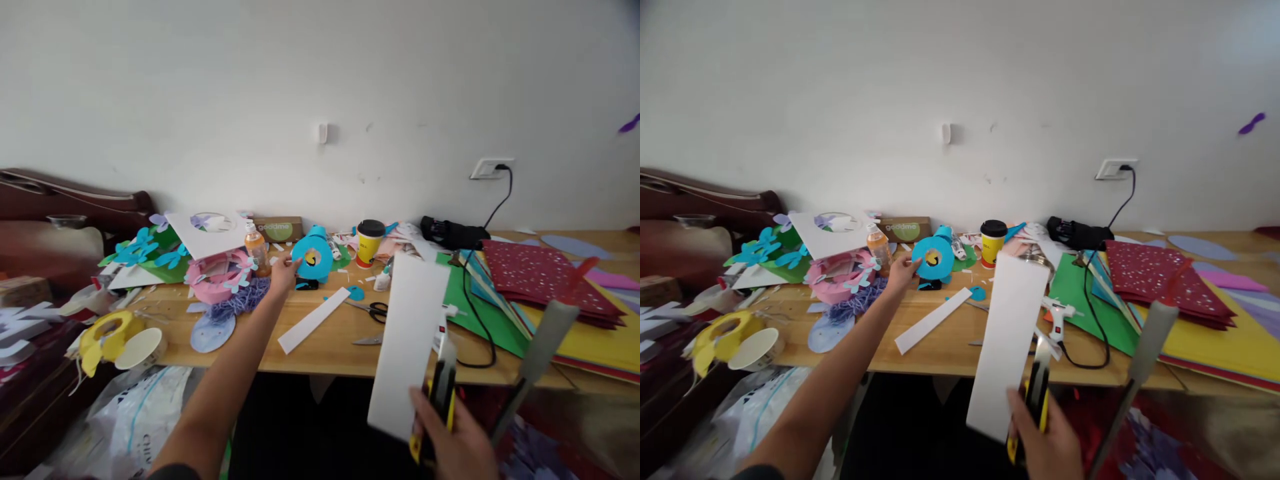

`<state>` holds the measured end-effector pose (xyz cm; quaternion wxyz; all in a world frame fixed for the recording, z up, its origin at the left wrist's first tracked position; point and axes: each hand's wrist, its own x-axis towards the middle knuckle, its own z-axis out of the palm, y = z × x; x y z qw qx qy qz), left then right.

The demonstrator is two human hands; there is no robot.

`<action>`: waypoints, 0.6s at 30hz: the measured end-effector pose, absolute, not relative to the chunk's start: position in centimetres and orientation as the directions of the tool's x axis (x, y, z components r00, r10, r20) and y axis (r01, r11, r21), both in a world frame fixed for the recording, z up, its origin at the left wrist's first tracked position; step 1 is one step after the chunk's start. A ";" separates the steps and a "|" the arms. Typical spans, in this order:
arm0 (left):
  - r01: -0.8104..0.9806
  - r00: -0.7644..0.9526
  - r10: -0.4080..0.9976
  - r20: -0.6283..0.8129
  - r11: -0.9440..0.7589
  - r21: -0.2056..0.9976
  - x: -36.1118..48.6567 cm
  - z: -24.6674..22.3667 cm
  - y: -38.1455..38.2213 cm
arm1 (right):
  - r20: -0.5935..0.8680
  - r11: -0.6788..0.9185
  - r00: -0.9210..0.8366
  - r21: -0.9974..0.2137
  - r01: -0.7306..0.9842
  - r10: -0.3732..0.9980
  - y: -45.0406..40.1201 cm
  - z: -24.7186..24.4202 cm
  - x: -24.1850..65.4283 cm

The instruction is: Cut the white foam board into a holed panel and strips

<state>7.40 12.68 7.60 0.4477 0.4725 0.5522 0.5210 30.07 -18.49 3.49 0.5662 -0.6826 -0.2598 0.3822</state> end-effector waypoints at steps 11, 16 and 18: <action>-0.191 0.026 0.999 -0.040 0.045 0.981 7.5 3.9 -7.2 | 0.147 0.230 0.398 -0.959 -0.167 0.905 -4.0 11.2 27.7; -0.199 0.001 1.000 -0.022 0.022 0.980 6.2 3.5 -8.2 | 0.128 0.151 0.332 -0.988 -0.043 0.935 -3.3 9.0 26.7; -0.208 0.001 1.000 -0.024 0.024 0.978 5.8 3.1 -8.2 | 0.087 0.099 0.316 -0.995 -0.022 0.945 -3.0 8.1 26.6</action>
